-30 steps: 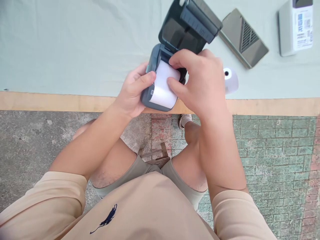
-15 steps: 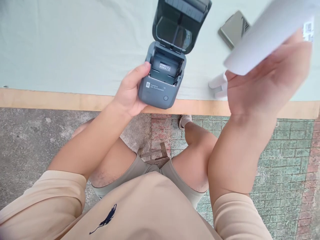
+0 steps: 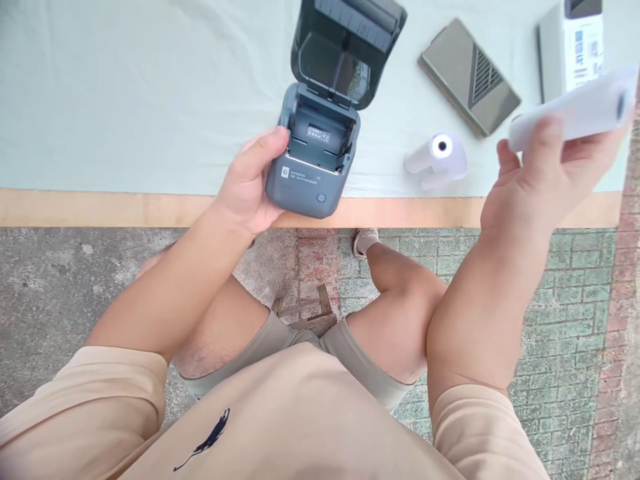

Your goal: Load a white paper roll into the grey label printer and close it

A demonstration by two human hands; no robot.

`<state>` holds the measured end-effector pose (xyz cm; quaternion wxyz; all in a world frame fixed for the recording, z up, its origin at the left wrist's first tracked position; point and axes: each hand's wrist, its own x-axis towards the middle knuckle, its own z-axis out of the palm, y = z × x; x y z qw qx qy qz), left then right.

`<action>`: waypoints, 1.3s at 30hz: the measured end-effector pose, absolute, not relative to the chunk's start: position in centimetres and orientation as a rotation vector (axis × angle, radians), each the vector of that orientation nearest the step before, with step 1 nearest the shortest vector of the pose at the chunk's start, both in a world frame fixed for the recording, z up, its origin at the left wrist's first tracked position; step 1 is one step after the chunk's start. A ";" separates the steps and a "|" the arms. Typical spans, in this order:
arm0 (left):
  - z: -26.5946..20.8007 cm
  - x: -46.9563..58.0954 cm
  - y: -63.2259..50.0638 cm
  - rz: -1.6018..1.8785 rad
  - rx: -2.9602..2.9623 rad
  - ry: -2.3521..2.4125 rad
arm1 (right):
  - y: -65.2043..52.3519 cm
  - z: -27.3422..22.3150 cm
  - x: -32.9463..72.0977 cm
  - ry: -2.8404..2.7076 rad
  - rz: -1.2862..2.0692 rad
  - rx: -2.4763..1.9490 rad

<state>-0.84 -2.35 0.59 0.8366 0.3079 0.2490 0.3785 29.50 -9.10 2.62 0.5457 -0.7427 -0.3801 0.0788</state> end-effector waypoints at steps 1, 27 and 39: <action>0.6 -0.8 -2.3 0.807 0.648 0.527 | -9.0 2.0 29.6 -0.964 0.129 -1.740; 0.8 -0.9 -2.4 0.791 0.700 0.590 | -9.2 3.1 22.1 -1.610 -0.179 -1.798; 0.7 -0.5 -3.1 0.881 0.727 0.534 | -8.1 5.6 13.7 -1.941 -0.206 -1.651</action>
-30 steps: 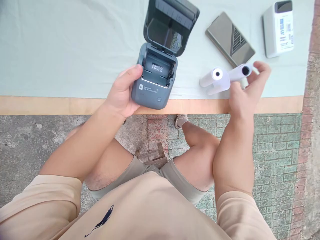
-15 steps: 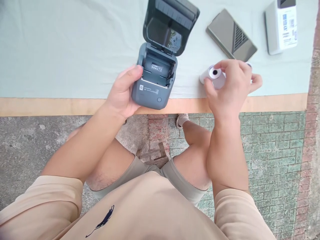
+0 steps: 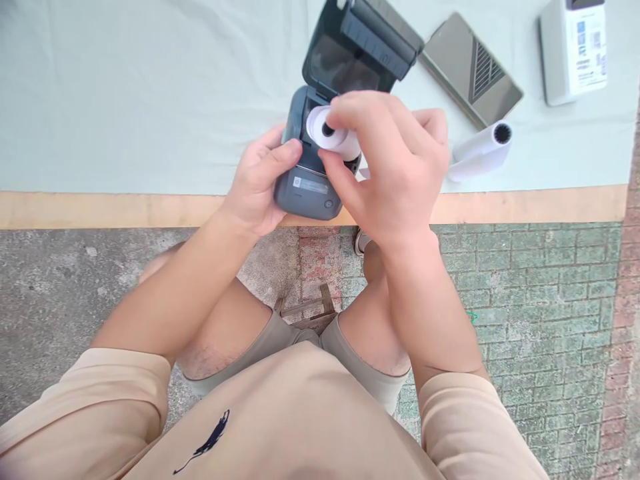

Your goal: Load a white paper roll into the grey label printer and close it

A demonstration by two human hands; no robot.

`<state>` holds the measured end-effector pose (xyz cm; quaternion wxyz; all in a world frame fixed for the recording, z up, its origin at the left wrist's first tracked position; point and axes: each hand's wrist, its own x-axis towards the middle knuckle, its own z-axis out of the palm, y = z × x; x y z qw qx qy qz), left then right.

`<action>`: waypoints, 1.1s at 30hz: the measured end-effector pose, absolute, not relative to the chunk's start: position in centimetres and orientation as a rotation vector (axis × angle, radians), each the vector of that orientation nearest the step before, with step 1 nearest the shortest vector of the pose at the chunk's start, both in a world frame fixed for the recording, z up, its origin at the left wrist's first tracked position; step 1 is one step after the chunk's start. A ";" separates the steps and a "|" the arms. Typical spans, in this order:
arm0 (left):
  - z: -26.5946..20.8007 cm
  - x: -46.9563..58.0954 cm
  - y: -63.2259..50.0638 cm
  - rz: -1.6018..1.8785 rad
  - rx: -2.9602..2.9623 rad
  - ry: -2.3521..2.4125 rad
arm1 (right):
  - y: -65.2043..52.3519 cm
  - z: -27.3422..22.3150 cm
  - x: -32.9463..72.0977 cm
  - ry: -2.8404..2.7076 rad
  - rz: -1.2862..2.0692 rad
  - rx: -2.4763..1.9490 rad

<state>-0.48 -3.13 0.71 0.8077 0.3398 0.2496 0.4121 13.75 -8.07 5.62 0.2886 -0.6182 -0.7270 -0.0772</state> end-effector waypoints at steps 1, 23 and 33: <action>0.6 -0.5 -3.2 0.887 0.729 0.520 | -7.9 5.7 13.4 -1.950 -0.265 -1.705; 0.2 -0.9 -2.8 0.886 0.585 0.492 | -8.7 3.7 13.0 -1.929 -0.252 -1.533; 0.2 -1.2 -2.9 0.851 0.572 0.450 | -8.6 3.2 13.4 -2.071 -0.213 -1.345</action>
